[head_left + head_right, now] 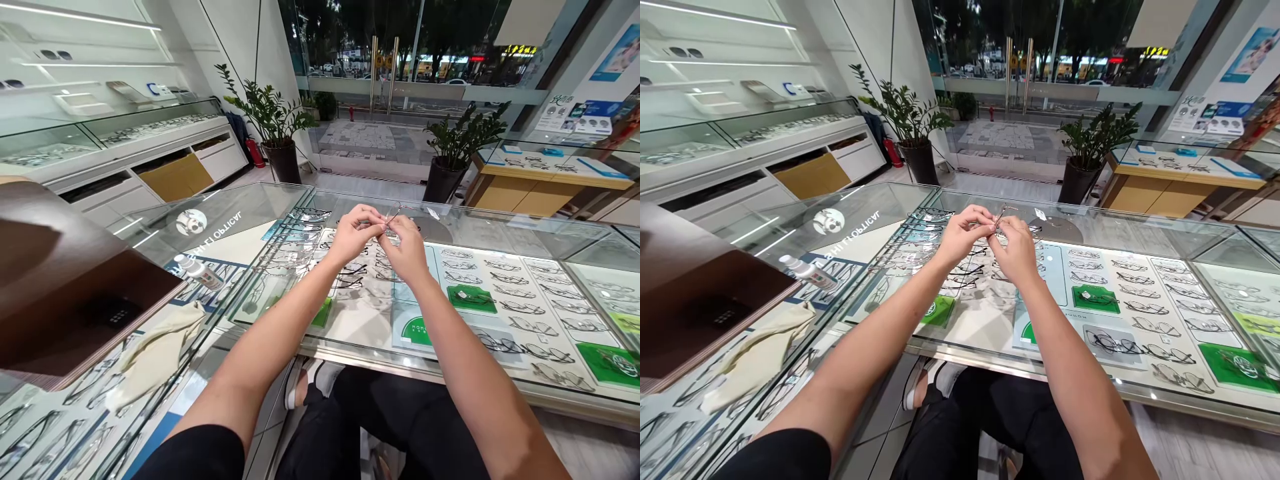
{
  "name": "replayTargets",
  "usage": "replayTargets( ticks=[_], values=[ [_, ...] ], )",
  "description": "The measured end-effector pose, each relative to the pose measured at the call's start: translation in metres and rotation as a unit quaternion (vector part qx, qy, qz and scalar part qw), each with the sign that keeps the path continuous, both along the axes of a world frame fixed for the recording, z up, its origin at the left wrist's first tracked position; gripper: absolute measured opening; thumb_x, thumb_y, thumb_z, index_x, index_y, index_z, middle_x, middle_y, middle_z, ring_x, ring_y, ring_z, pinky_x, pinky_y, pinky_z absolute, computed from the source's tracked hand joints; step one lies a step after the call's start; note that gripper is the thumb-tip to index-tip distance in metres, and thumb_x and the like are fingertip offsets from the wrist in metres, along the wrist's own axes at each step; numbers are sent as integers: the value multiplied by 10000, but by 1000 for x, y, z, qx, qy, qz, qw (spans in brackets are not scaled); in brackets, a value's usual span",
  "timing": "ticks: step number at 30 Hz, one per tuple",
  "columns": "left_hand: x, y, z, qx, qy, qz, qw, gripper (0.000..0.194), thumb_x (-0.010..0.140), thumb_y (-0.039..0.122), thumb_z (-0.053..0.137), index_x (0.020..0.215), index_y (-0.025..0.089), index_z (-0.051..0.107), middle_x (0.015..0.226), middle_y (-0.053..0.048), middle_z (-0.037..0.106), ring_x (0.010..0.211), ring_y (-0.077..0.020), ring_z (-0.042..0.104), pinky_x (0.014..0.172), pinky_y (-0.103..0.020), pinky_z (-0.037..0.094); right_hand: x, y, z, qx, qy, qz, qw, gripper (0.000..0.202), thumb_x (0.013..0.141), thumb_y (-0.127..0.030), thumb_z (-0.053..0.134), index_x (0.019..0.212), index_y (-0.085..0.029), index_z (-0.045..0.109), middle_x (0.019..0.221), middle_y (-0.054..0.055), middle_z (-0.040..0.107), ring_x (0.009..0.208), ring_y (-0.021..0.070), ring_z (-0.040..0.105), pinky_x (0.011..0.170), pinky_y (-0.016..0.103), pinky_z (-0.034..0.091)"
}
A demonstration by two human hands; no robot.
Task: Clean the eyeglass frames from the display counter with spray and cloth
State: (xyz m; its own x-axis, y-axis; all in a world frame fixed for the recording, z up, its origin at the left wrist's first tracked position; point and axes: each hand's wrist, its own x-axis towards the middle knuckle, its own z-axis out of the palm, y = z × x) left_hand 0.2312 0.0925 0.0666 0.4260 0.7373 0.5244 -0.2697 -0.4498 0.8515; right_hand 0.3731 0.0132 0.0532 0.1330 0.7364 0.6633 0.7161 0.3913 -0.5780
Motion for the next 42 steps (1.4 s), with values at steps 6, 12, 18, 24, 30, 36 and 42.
replayTargets(
  ticks=[6, 12, 18, 24, 30, 36, 42],
  values=[
    [0, 2, -3, -5, -5, -3, 1000, 163, 778, 351, 896, 787, 207, 820, 992, -56, 642, 920, -179, 671, 798, -329, 545, 0, -1, 0, 18, -21, -5, 1000, 243, 1030, -311, 554, 1083, -222, 774, 1151, 107, 756, 1070, 298, 652, 986, 465, 499],
    [0, -16, 7, 217, 57, 139, 965, 166, 963, 346, 714, 947, 212, 811, 1037, -86, 676, 1038, -229, 652, 972, -417, 519, 5, -2, 2, 32, -37, -30, 998, 288, 1050, -351, 516, 1131, -204, 751, 1169, 131, 774, 1089, 314, 645, 1001, 472, 483],
    [-53, -58, 29, 223, 63, 269, 935, 168, 1015, 316, 632, 1147, 250, 713, 1168, -104, 675, 1149, -267, 640, 1037, -462, 511, 14, -5, 3, 35, -44, -53, 997, 343, 1064, -405, 466, 1070, -245, 770, 1079, 102, 794, 1047, 301, 664, 977, 461, 463],
    [-175, -83, 8, 149, 45, 608, 779, 383, 907, 200, 691, 1270, 242, 577, 1386, -149, 518, 1385, -313, 486, 1217, -517, 353, 20, -1, -2, 63, 10, -48, 997, 235, 985, -406, 577, 904, -251, 734, 1043, 96, 812, 1037, 297, 704, 996, 471, 482],
    [-255, -55, -25, -89, 220, 629, 740, 737, 827, 219, 779, 1435, 196, 363, 1403, -210, 585, 1356, -376, 547, 1183, -564, 359, 22, -2, -6, 60, 37, -61, 996, 254, 955, -429, 596, 884, -242, 753, 1028, 103, 820, 1003, 293, 697, 963, 465, 500],
    [-244, -46, -24, -55, 226, 547, 804, 245, 950, 317, 653, 1149, 211, 559, 1087, -109, 718, 985, -294, 686, 950, -435, 496, 35, -5, 13, 60, 68, -46, 995, 324, 991, -461, 549, 938, -208, 744, 1023, 114, 778, 1003, 272, 682, 942, 434, 498],
    [-122, -34, 19, 31, 49, 164, 985, 364, 1013, 536, 565, 1212, 236, 511, 1025, -45, 676, 894, -176, 628, 820, -308, 528, 46, -11, 36, 59, 102, -39, 992, 389, 1044, -522, 488, 975, -211, 711, 1028, 84, 742, 973, 248, 657, 916, 395, 488]
  ],
)
